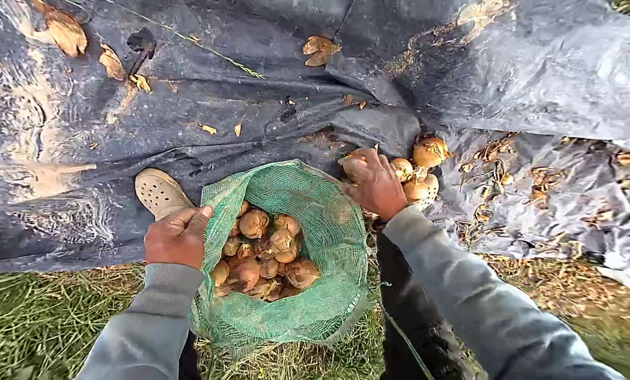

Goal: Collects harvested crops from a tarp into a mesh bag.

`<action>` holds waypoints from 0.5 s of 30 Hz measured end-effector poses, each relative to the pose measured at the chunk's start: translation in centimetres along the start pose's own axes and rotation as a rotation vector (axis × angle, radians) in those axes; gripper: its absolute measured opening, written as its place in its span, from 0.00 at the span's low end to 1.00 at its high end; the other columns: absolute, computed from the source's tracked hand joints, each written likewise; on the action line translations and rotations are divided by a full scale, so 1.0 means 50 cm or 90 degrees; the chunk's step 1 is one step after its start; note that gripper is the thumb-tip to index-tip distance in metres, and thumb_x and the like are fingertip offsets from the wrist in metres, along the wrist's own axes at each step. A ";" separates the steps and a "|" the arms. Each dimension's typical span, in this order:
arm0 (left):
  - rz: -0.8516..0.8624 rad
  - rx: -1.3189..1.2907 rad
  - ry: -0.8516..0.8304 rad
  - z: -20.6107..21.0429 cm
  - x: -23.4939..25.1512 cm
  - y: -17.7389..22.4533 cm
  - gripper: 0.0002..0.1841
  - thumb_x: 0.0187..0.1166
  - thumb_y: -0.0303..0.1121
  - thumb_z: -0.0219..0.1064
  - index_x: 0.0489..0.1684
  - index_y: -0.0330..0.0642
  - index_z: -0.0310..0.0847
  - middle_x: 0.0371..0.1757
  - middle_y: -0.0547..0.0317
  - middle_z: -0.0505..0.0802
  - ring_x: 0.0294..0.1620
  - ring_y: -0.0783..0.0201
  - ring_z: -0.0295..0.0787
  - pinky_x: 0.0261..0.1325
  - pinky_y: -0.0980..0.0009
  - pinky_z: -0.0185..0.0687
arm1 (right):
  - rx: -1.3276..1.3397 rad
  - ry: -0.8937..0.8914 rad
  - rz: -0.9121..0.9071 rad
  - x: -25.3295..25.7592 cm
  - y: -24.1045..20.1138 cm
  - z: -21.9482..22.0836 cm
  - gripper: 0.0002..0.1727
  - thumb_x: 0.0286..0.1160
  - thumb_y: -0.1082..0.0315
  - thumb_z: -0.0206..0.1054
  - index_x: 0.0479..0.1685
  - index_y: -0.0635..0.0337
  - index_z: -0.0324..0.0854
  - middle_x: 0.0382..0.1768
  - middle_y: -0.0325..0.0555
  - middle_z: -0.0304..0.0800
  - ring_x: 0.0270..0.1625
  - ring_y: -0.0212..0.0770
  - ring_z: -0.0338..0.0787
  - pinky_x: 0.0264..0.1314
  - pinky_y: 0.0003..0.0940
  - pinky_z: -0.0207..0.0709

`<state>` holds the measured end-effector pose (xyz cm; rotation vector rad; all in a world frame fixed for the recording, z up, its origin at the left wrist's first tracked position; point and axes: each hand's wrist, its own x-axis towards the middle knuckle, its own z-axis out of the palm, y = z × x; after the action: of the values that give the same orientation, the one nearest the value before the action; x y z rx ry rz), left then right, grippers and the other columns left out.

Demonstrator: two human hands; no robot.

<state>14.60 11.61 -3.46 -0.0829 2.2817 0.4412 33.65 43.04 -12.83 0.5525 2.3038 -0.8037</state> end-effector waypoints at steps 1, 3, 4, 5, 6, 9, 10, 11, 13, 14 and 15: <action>0.003 0.002 0.001 0.002 -0.001 -0.001 0.14 0.86 0.39 0.67 0.34 0.39 0.90 0.26 0.51 0.88 0.28 0.58 0.81 0.38 0.49 0.75 | -0.031 -0.012 0.098 0.023 0.040 0.012 0.35 0.61 0.56 0.83 0.75 0.45 0.82 0.75 0.68 0.75 0.72 0.75 0.77 0.62 0.74 0.75; 0.005 0.001 0.010 0.005 0.001 0.000 0.14 0.86 0.39 0.68 0.32 0.39 0.90 0.24 0.53 0.87 0.26 0.59 0.80 0.36 0.50 0.74 | -0.049 -0.100 0.251 0.082 0.108 0.046 0.48 0.55 0.51 0.86 0.85 0.36 0.71 0.79 0.73 0.68 0.72 0.78 0.77 0.63 0.78 0.74; 0.001 -0.002 0.013 0.003 0.002 0.002 0.14 0.86 0.39 0.68 0.31 0.40 0.90 0.23 0.54 0.87 0.25 0.59 0.79 0.36 0.50 0.73 | -0.039 -0.132 0.281 0.110 0.127 0.062 0.51 0.51 0.49 0.87 0.86 0.30 0.68 0.79 0.75 0.68 0.67 0.78 0.81 0.60 0.77 0.76; -0.003 -0.007 0.021 -0.001 0.004 0.003 0.14 0.85 0.39 0.68 0.31 0.40 0.90 0.23 0.55 0.86 0.25 0.61 0.78 0.35 0.52 0.73 | -0.021 -0.144 0.294 0.128 0.128 0.068 0.50 0.49 0.50 0.88 0.84 0.30 0.70 0.77 0.77 0.69 0.62 0.78 0.85 0.56 0.76 0.78; -0.002 -0.009 0.027 -0.005 0.006 0.003 0.14 0.85 0.39 0.68 0.32 0.40 0.90 0.23 0.55 0.87 0.25 0.62 0.78 0.35 0.53 0.73 | 0.007 -0.128 0.309 0.139 0.117 0.067 0.49 0.48 0.51 0.87 0.82 0.30 0.71 0.76 0.78 0.70 0.60 0.77 0.86 0.54 0.75 0.79; 0.004 -0.019 0.021 -0.002 -0.002 0.001 0.14 0.86 0.40 0.67 0.35 0.39 0.90 0.24 0.56 0.87 0.25 0.64 0.78 0.35 0.55 0.74 | 0.220 0.076 0.303 0.069 0.033 0.027 0.50 0.48 0.48 0.86 0.83 0.39 0.71 0.75 0.67 0.74 0.63 0.65 0.86 0.58 0.65 0.82; 0.007 -0.019 0.024 0.005 0.000 0.000 0.14 0.86 0.40 0.67 0.35 0.38 0.90 0.25 0.54 0.88 0.25 0.63 0.79 0.35 0.54 0.75 | 0.314 0.120 0.241 0.035 -0.002 0.008 0.50 0.49 0.45 0.85 0.83 0.41 0.71 0.73 0.59 0.78 0.66 0.57 0.86 0.62 0.60 0.83; 0.004 -0.016 0.021 0.008 -0.002 0.000 0.15 0.86 0.40 0.67 0.35 0.37 0.90 0.26 0.52 0.88 0.27 0.60 0.80 0.36 0.51 0.75 | 0.391 0.092 0.158 -0.003 -0.034 -0.005 0.49 0.51 0.42 0.84 0.82 0.43 0.73 0.71 0.53 0.81 0.68 0.50 0.86 0.66 0.56 0.84; 0.003 -0.002 0.013 0.010 -0.003 0.005 0.15 0.87 0.39 0.67 0.35 0.36 0.90 0.27 0.48 0.88 0.29 0.57 0.81 0.39 0.47 0.74 | 0.364 -0.028 0.030 -0.060 -0.044 -0.016 0.40 0.62 0.37 0.79 0.74 0.49 0.82 0.68 0.51 0.87 0.70 0.48 0.86 0.70 0.57 0.81; 0.004 0.007 0.009 0.008 -0.002 0.008 0.16 0.87 0.39 0.66 0.34 0.35 0.89 0.27 0.46 0.88 0.30 0.55 0.81 0.40 0.45 0.74 | 0.262 -0.035 0.025 -0.071 -0.012 -0.017 0.34 0.68 0.37 0.75 0.68 0.49 0.87 0.66 0.52 0.87 0.68 0.51 0.87 0.67 0.58 0.82; 0.006 0.013 0.005 0.006 -0.004 0.011 0.17 0.87 0.39 0.66 0.34 0.33 0.89 0.28 0.44 0.87 0.30 0.53 0.81 0.40 0.44 0.73 | 0.145 -0.018 0.081 -0.077 0.039 -0.022 0.31 0.69 0.39 0.76 0.66 0.48 0.88 0.67 0.57 0.85 0.67 0.58 0.87 0.62 0.63 0.83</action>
<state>14.85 12.20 -3.36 -0.0636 2.2956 0.4224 37.05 44.50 -10.34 0.7758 2.1409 -1.0103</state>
